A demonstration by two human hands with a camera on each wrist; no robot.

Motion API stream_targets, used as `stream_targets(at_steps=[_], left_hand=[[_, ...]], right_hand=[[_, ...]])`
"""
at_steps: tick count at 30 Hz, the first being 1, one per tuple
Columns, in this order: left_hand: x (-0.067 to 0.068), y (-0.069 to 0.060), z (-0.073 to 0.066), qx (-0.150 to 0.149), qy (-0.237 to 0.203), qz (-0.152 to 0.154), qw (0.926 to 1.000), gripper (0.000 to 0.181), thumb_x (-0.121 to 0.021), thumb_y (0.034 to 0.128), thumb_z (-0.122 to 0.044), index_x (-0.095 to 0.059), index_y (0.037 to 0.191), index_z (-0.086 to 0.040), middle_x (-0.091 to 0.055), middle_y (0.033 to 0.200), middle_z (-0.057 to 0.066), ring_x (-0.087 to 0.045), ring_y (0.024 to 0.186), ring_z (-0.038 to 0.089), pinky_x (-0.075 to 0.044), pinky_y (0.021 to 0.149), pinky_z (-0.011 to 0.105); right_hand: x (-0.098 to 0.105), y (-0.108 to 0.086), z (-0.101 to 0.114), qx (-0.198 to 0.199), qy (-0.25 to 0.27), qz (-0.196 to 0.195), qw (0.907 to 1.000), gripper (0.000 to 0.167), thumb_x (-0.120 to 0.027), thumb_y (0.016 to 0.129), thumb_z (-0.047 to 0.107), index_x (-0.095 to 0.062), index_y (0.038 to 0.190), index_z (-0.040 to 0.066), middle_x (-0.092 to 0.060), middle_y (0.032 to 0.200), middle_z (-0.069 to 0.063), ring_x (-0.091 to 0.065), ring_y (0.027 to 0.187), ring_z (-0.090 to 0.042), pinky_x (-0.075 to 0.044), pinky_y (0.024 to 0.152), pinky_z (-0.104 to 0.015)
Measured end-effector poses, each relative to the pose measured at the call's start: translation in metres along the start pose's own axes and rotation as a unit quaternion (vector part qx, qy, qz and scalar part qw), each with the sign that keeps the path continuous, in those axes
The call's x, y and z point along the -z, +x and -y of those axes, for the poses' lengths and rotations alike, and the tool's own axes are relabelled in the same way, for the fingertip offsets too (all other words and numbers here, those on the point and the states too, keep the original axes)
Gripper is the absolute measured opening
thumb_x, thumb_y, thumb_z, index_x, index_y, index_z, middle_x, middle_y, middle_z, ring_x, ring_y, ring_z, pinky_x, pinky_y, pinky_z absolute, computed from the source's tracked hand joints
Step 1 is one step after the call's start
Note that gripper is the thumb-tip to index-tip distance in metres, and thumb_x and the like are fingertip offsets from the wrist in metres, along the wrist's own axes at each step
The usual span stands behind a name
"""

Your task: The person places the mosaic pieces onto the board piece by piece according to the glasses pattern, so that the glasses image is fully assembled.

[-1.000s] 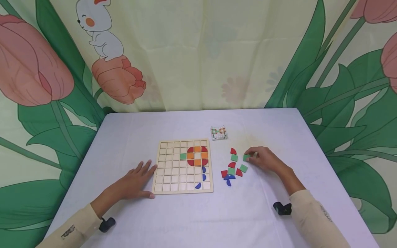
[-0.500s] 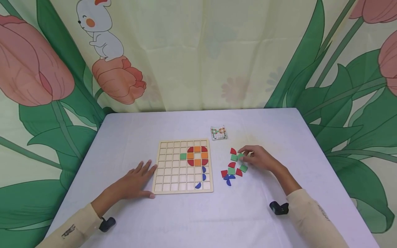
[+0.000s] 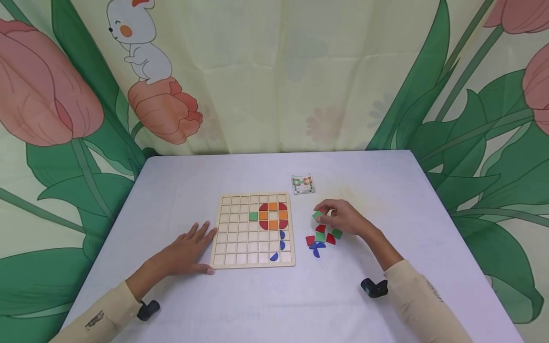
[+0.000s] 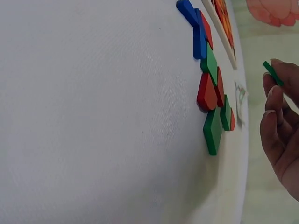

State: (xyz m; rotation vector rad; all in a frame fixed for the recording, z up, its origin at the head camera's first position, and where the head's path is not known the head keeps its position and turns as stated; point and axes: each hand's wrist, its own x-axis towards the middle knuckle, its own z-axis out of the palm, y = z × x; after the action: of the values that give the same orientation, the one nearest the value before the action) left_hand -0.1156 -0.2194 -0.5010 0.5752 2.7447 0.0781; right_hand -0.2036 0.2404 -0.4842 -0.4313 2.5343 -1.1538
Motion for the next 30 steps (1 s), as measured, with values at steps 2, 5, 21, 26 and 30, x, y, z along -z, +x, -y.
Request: stream_targets(at_steps=[2, 5, 21, 26, 30], left_hand=[[0.000, -0.001, 0.000, 0.000, -0.001, -0.002, 1.0000, 0.111, -0.069, 0.0772, -0.072, -0.026, 0.160, -0.011, -0.019, 0.165, 0.023, -0.020, 0.149, 0.052, -0.035, 0.108, 0.069], [0.001, -0.002, 0.000, 0.000, -0.003, -0.003, 1.0000, 0.111, -0.070, 0.0770, -0.072, -0.027, 0.159, -0.011, -0.020, 0.165, 0.023, -0.021, 0.149, 0.052, -0.035, 0.108, 0.069], [-0.001, 0.000, 0.002, -0.004, -0.003, 0.002, 1.0000, 0.113, -0.067, 0.0773, -0.075, -0.024, 0.160, -0.012, -0.017, 0.166, 0.023, -0.019, 0.149, 0.052, -0.035, 0.108, 0.069], [-0.001, 0.000, 0.001, -0.002, -0.001, 0.002, 1.0000, 0.113, -0.066, 0.0774, -0.076, -0.024, 0.160, -0.012, -0.016, 0.166, 0.022, -0.018, 0.150, 0.052, -0.034, 0.109, 0.068], [0.001, 0.000, 0.001, -0.001, -0.006, 0.003, 1.0000, 0.113, -0.067, 0.0775, -0.075, -0.024, 0.160, -0.012, -0.016, 0.166, 0.023, -0.017, 0.150, 0.052, -0.034, 0.109, 0.069]], right_hand=[[-0.003, 0.001, 0.003, -0.001, 0.004, 0.004, 1.0000, 0.032, -0.074, 0.091, 0.013, -0.068, 0.121, 0.004, -0.063, 0.096, -0.009, -0.062, 0.070, -0.026, -0.058, 0.063, -0.030], [-0.008, 0.002, 0.010, 0.000, 0.011, 0.007, 0.9999, 0.032, -0.075, 0.090, 0.013, -0.068, 0.119, 0.004, -0.063, 0.094, -0.010, -0.064, 0.072, -0.027, -0.059, 0.064, -0.033], [-0.043, 0.023, 0.036, 0.033, 0.035, 0.047, 0.9977, 0.029, -0.074, 0.091, 0.017, -0.068, 0.118, 0.009, -0.061, 0.093, -0.007, -0.053, 0.064, -0.021, -0.050, 0.056, -0.027], [-0.051, 0.029, 0.041, 0.040, 0.032, 0.041, 0.9978, 0.028, -0.075, 0.091, 0.020, -0.069, 0.117, 0.011, -0.062, 0.093, -0.005, -0.053, 0.066, -0.019, -0.048, 0.055, -0.024], [-0.056, 0.033, 0.049, 0.061, 0.031, 0.040, 0.9969, 0.029, -0.074, 0.092, 0.017, -0.068, 0.119, 0.007, -0.062, 0.094, -0.006, -0.053, 0.064, -0.018, -0.047, 0.055, -0.023]])
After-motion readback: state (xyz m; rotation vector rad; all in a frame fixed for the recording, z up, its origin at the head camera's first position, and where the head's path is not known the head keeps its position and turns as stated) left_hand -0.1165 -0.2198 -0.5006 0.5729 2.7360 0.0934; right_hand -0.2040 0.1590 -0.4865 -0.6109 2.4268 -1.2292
